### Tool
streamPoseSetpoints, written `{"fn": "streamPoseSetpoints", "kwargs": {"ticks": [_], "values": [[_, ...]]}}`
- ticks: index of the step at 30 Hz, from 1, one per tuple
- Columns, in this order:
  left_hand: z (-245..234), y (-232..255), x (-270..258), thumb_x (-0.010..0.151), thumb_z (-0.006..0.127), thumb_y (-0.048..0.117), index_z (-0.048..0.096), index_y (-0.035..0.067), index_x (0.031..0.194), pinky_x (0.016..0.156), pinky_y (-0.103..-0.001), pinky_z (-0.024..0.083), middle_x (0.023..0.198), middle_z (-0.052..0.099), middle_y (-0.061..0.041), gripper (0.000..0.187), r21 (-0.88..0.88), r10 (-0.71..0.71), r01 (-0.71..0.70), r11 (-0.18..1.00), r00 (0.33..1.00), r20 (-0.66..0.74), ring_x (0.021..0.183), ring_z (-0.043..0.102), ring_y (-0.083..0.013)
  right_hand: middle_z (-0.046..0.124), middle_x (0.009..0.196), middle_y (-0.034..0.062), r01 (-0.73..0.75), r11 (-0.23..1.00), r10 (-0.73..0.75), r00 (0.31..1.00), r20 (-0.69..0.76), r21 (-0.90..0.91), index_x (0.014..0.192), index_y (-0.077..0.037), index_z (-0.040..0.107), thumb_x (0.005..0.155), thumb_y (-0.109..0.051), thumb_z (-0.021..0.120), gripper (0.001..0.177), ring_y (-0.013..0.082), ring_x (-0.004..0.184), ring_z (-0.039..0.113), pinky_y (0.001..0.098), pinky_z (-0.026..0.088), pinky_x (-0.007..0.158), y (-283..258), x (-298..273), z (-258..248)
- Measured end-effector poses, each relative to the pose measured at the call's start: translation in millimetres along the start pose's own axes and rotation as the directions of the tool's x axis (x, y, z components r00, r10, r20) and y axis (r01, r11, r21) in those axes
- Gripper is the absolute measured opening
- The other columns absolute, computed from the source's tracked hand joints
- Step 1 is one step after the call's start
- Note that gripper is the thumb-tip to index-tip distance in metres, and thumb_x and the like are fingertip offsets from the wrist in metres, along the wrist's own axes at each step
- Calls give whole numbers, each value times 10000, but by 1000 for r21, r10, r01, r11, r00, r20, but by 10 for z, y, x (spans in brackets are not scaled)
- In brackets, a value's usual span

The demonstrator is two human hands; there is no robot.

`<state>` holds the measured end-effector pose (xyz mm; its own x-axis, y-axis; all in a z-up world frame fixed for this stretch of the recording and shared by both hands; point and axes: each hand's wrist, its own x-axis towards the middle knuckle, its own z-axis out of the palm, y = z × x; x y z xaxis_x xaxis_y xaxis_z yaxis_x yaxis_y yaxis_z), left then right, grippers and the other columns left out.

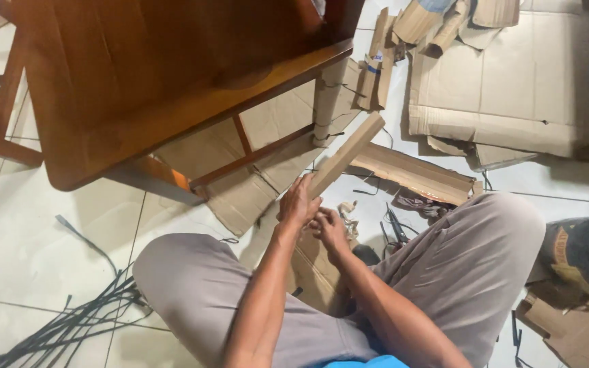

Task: Wrapping and weaving black plastic strips around a wooden chair frame.

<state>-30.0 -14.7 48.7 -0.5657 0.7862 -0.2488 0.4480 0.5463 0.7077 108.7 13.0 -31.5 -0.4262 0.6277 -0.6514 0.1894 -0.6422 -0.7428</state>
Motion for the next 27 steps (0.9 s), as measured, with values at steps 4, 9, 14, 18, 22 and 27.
{"fn": "streamPoseSetpoints", "kwargs": {"ticks": [4,9,14,18,22,27], "values": [[-86,-205,-99,750,794,278,602,142,1377,1033,-529,530,1271,686,-163,670,-167,-16,7,986,998,-53,1226,653,-393,667,1167,124,55,998,-55,998,-1,31,1421,-71,522,1024,-355,623,499,204,947,696,346,590,776,-368,-6,72],[-221,-153,-416,752,815,273,594,27,1389,1045,-580,504,1278,670,-305,718,-380,-38,23,925,999,-33,1252,607,-485,635,999,-4,161,975,-166,986,20,155,1133,-184,661,1001,-338,702,207,142,916,649,382,548,859,-437,-23,299],[-185,-357,-627,822,757,298,559,21,1429,1095,-578,480,1329,634,-320,696,-339,-107,104,935,994,9,1293,576,-488,603,990,15,198,967,-207,977,46,163,1201,-194,615,987,-229,688,229,155,916,607,383,510,866,-408,-390,460],[75,-909,-689,761,717,372,610,68,1317,1038,-575,529,1263,659,-266,642,-33,-232,239,970,963,139,1215,648,-450,633,954,72,372,928,-361,916,176,-31,1201,-152,651,943,-64,614,275,197,944,594,362,493,887,-200,-578,510],[63,-1127,-764,857,661,439,579,117,1428,1067,-585,511,1351,645,-224,661,101,-331,317,943,925,186,1285,620,-419,681,1145,236,228,710,-136,973,187,-666,1214,-353,622,917,-446,562,317,452,1180,633,529,464,1067,-392,-657,641],[-525,-760,-848,919,637,292,727,170,1194,908,-501,597,1114,728,-107,314,179,-186,196,964,980,-72,1110,718,-346,623,912,15,660,-96,-458,635,622,-745,1100,-311,664,924,-404,595,211,334,884,726,512,579,824,-438,230,616]]}}
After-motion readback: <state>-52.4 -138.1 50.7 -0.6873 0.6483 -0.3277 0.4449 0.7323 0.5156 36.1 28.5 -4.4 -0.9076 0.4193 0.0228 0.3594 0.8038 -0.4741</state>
